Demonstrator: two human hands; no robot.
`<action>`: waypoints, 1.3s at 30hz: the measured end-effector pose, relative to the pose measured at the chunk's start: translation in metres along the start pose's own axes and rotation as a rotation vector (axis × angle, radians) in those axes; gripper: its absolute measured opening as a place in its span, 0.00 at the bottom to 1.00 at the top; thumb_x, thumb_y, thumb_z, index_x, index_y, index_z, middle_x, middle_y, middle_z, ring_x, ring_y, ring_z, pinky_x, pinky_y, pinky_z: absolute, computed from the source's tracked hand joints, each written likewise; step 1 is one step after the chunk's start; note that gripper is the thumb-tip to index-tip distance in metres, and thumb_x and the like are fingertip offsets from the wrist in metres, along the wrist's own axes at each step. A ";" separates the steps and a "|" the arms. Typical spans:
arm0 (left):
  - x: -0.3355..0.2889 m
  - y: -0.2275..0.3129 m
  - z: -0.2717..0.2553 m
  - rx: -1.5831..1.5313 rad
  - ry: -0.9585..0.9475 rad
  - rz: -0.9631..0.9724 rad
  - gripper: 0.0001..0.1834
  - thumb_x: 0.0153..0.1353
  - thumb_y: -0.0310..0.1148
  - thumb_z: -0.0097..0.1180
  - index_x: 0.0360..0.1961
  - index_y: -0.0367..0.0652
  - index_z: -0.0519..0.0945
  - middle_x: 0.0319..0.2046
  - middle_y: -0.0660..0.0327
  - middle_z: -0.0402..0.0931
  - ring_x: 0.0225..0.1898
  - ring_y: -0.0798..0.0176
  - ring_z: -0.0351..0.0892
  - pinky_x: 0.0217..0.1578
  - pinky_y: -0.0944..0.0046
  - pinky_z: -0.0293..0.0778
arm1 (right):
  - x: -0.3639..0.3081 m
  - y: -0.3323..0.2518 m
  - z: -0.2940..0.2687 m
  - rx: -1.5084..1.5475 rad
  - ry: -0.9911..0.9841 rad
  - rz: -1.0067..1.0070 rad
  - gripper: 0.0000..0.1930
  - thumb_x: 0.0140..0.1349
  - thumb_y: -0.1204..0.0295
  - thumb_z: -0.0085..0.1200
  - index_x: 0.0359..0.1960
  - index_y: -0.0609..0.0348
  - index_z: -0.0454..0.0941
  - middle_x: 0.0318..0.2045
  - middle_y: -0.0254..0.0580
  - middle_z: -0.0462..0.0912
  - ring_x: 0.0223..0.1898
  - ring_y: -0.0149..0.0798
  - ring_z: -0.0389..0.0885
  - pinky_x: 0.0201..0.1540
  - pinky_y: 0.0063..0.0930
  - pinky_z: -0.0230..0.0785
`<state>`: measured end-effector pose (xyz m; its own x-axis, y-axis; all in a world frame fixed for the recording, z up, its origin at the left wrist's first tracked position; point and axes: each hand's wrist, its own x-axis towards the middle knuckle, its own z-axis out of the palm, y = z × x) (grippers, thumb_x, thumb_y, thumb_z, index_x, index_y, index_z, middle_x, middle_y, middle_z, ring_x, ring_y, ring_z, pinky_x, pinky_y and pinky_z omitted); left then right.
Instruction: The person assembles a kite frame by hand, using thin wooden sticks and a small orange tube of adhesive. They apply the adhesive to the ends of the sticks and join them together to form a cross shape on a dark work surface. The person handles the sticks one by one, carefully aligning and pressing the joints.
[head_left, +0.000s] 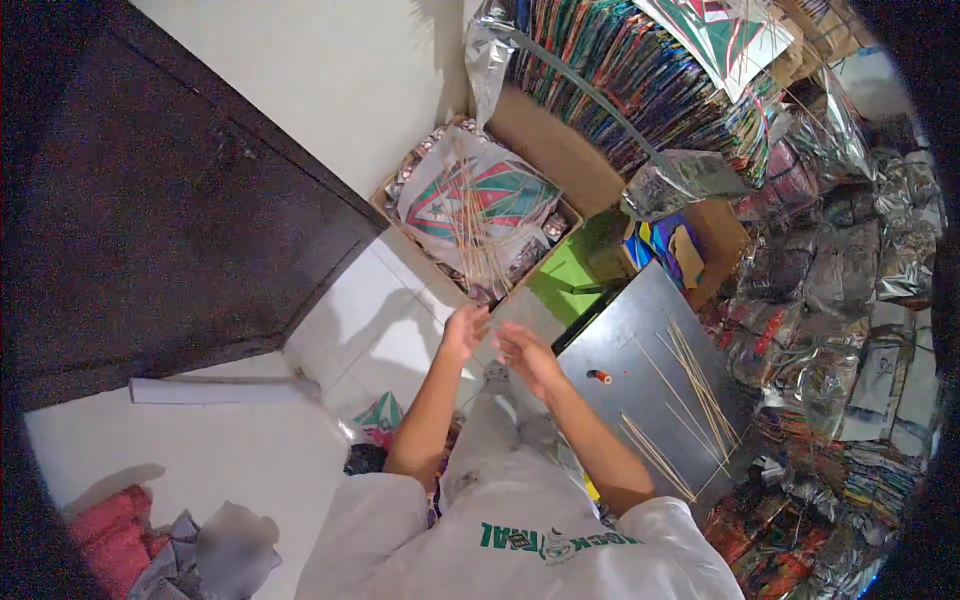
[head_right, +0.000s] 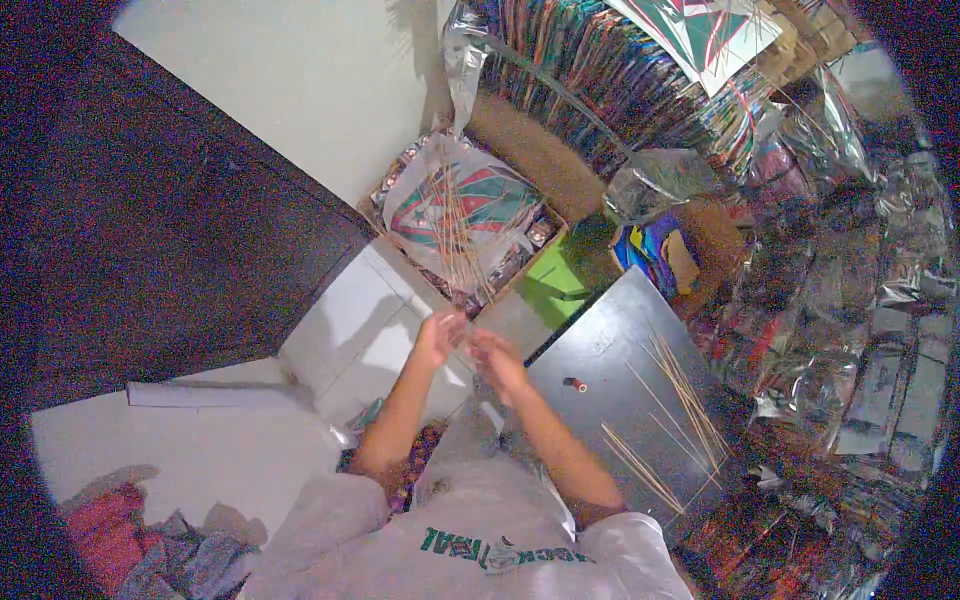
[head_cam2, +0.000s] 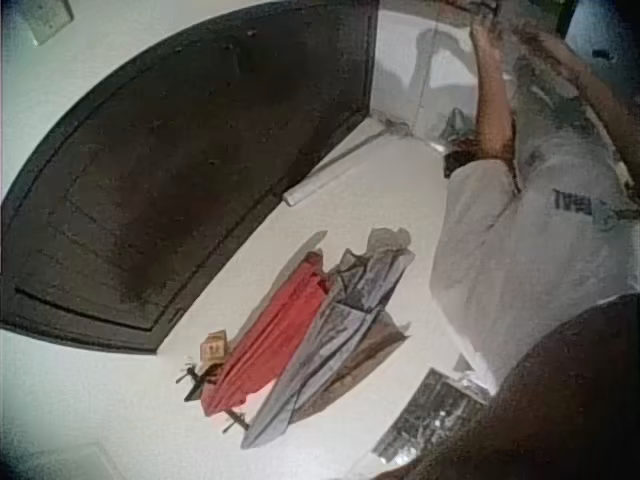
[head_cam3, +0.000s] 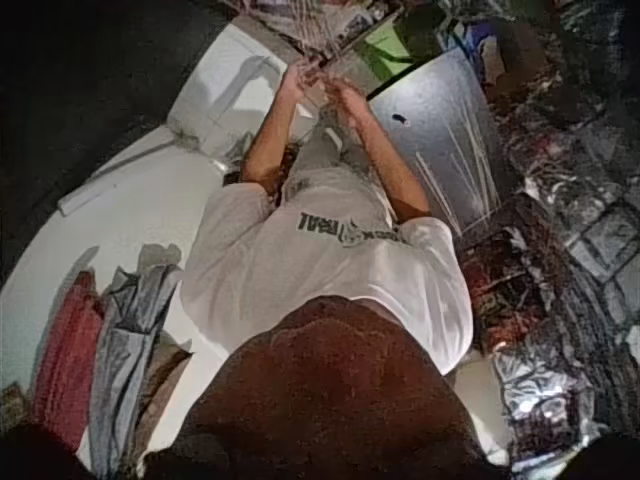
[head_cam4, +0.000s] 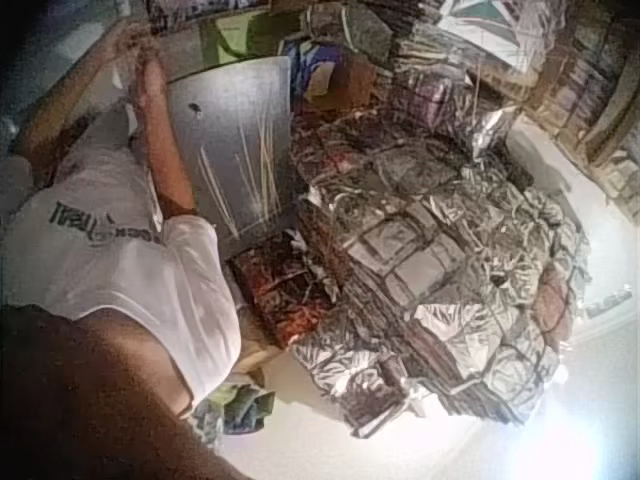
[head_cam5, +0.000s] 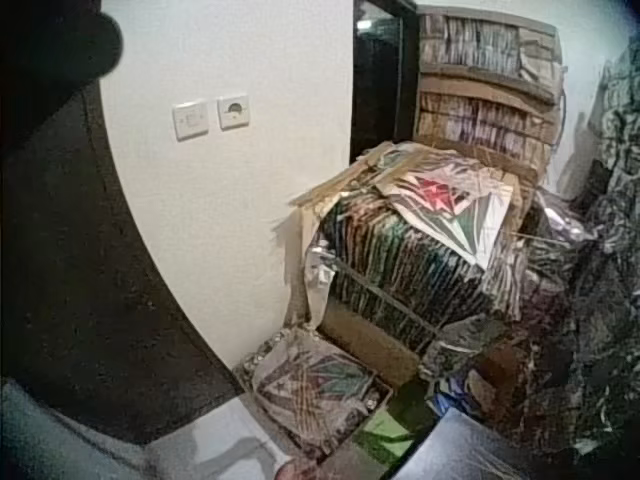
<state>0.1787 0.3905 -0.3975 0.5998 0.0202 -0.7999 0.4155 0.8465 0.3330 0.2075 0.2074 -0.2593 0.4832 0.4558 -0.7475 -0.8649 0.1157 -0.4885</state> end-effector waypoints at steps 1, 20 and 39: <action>-0.013 -0.015 -0.007 0.024 0.007 0.011 0.24 0.66 0.46 0.56 0.58 0.44 0.75 0.57 0.57 0.79 0.59 0.54 0.76 0.60 0.55 0.68 | -0.012 0.007 -0.004 0.020 -0.013 -0.006 0.20 0.74 0.66 0.51 0.64 0.55 0.71 0.54 0.38 0.81 0.55 0.35 0.79 0.57 0.34 0.71; -0.136 -0.096 0.062 0.880 -0.035 0.781 0.13 0.66 0.29 0.61 0.51 0.41 0.81 0.39 0.63 0.83 0.40 0.70 0.79 0.44 0.67 0.75 | -0.228 0.047 -0.149 -0.138 0.312 -0.337 0.19 0.75 0.65 0.50 0.62 0.61 0.74 0.54 0.42 0.84 0.52 0.36 0.83 0.55 0.30 0.74; -0.145 -0.190 0.198 1.634 -0.133 1.083 0.14 0.61 0.24 0.63 0.49 0.37 0.84 0.45 0.49 0.85 0.40 0.53 0.87 0.46 0.58 0.79 | -0.347 0.145 -0.291 -0.163 0.555 -0.668 0.15 0.75 0.69 0.51 0.57 0.62 0.79 0.49 0.41 0.87 0.47 0.30 0.84 0.49 0.24 0.74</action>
<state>0.1478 0.1212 -0.2458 0.9994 0.0057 0.0330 -0.0190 -0.7124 0.7015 -0.0459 -0.1908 -0.2020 0.9138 -0.1613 -0.3729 -0.3684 0.0579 -0.9279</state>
